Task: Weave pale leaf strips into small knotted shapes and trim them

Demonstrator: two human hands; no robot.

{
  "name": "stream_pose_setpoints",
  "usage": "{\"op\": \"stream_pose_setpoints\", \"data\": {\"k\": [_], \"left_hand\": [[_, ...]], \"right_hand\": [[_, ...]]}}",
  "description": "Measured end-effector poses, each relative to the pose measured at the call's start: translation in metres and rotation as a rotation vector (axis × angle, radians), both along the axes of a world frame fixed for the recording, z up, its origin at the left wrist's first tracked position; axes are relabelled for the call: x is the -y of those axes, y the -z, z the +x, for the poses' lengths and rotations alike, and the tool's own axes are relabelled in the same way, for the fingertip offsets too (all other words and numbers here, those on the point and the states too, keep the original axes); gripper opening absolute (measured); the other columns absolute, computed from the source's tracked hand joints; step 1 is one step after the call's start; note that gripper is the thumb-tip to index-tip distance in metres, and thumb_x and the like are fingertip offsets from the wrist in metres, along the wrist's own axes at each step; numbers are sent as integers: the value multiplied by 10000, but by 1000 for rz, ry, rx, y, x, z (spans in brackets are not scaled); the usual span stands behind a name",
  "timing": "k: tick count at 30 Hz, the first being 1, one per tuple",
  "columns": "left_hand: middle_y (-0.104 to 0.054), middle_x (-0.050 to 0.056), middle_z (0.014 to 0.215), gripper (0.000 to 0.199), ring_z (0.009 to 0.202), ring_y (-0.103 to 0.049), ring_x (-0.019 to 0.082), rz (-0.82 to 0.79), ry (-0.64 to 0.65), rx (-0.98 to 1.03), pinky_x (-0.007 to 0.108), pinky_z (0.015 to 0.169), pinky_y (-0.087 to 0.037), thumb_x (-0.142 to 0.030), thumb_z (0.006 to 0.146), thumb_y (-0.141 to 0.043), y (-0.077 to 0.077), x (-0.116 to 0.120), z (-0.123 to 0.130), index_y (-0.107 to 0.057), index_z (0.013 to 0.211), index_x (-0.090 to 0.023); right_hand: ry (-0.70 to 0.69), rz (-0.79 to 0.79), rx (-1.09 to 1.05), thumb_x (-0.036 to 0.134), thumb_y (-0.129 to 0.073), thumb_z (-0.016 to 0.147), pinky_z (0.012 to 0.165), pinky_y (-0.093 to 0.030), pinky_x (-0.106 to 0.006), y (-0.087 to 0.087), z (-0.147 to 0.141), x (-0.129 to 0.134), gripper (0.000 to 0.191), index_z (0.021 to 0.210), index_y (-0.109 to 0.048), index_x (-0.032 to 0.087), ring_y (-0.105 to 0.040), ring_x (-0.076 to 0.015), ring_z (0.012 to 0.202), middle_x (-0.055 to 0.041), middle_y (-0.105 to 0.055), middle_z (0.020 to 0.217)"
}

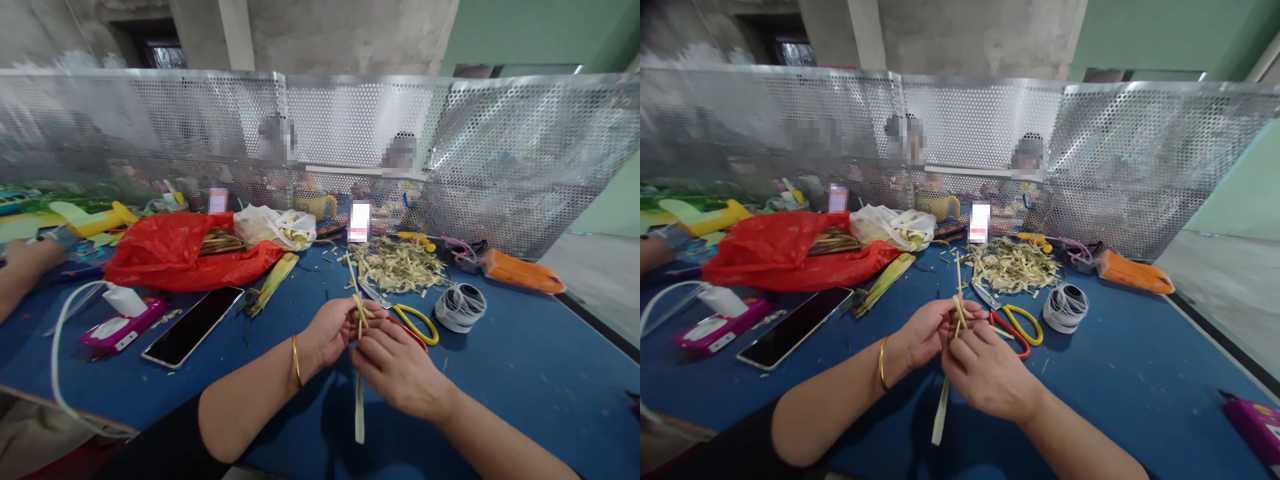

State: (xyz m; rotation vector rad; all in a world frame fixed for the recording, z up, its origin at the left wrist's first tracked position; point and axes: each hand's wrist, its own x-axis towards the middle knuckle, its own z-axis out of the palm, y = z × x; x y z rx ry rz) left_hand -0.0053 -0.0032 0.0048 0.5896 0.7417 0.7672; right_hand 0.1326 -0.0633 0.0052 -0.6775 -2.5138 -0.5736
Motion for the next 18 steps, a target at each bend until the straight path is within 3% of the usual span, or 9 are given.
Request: {"op": "stream_pose_setpoints", "data": {"k": [2,4,7,9,11,13,18], "left_hand": [[-720,110,796,265,643,-675,130,76,-4,-50,187,576,-518,-244,876,-486,-2,3,1,-686,816,-81],[-721,114,792,292,626,-673,137,126,25,-84,202,563,-518,-286,883,-483,-5,5,1,-688,818,-89],[-724,133,840,317,680,-695,173,189,83,-106,226,579,-530,-335,886,-484,-10,8,2,-689,868,-93],[-724,133,847,318,685,-698,175,228,83,-119,218,572,-525,-334,888,-480,-10,10,2,-686,930,-95],[-725,126,834,322,677,-698,172,262,68,-112,218,576,-526,-330,891,-475,-10,11,2,-673,1004,-103],[-725,126,829,330,659,-696,168,277,64,-86,219,574,-528,-336,896,-467,-9,11,1,-664,1025,-106],[-718,157,907,329,647,-690,160,185,103,-52,204,524,-518,-326,898,-453,-9,4,-2,-673,863,-83]], "right_hand": [[34,-100,-304,118,-468,895,785,-428,-351,-3,6,-4,195,895,-652,182,-593,-178,777,-49,-658,809],[159,-262,-711,180,-505,893,743,-441,-325,-5,12,-10,162,842,-657,200,-600,-173,780,-42,-665,808],[348,-644,-1239,342,-616,824,688,-468,-306,-6,19,-23,173,760,-657,187,-608,-185,752,-44,-662,780],[382,-953,-1439,436,-676,747,640,-483,-295,-2,19,-29,269,732,-647,169,-613,-179,684,-40,-663,731],[373,-1208,-1506,487,-709,689,562,-478,-267,4,17,-32,338,703,-620,161,-597,-151,580,-21,-647,641],[366,-1356,-1515,494,-722,664,482,-456,-236,9,15,-33,360,681,-583,163,-562,-119,480,10,-606,551],[428,-1517,-1245,488,-597,775,335,-359,-185,5,16,-30,340,663,-517,177,-475,-76,316,58,-534,468]]}}
